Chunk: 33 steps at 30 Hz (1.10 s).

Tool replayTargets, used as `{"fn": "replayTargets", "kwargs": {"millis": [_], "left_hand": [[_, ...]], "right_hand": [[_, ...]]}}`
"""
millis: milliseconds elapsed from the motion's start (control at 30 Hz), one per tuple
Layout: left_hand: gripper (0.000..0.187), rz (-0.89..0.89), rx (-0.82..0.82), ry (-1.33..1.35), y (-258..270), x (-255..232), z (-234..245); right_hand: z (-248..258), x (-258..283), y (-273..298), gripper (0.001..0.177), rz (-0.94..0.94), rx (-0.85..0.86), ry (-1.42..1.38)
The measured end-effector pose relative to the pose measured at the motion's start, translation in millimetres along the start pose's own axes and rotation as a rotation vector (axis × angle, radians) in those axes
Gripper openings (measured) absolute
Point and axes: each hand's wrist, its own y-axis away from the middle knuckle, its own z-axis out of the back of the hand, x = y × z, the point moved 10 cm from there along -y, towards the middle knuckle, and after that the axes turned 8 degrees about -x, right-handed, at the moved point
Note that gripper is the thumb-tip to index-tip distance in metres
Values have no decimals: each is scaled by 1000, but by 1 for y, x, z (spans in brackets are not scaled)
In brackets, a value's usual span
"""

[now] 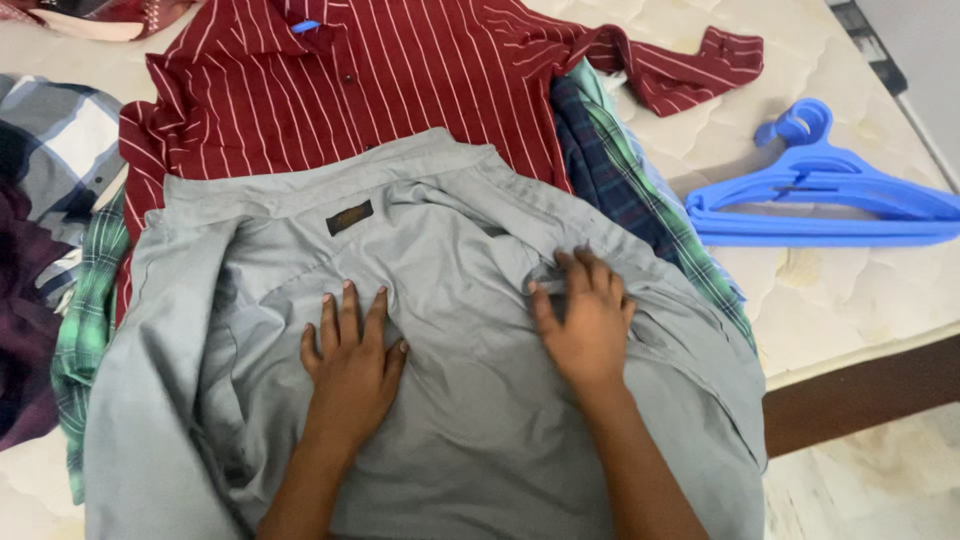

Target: The person places a light gray shirt on a blue hanger, smooths the fabric, and fastens all buttons from top to bottom. The person then picks up a maroon plaid shirt, places it on another hanger, and smooths it out.

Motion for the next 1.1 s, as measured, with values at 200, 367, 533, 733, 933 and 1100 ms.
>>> {"fn": "replayTargets", "kwargs": {"millis": [200, 367, 533, 733, 933, 1100], "left_hand": [[69, 18, -11, 4, -6, -1, 4], [72, 9, 20, 73, -3, 4, 5], [72, 40, 69, 105, -4, 6, 7], [74, 56, 73, 156, -5, 5, 10], [71, 25, 50, 206, -1, 8, 13], [52, 23, -136, 483, -9, 3, 48]], "right_hand": [[57, -102, -31, 23, -252, -243, -520], [103, -134, -100, 37, 403, -200, 240], [70, -184, -124, 36, 486, 122, 375], [78, -205, -130, 24, 405, 159, 293], [116, -149, -126, 15, 494, 6, 304], [118, -25, -88, 27, 663, -69, 238]]}}
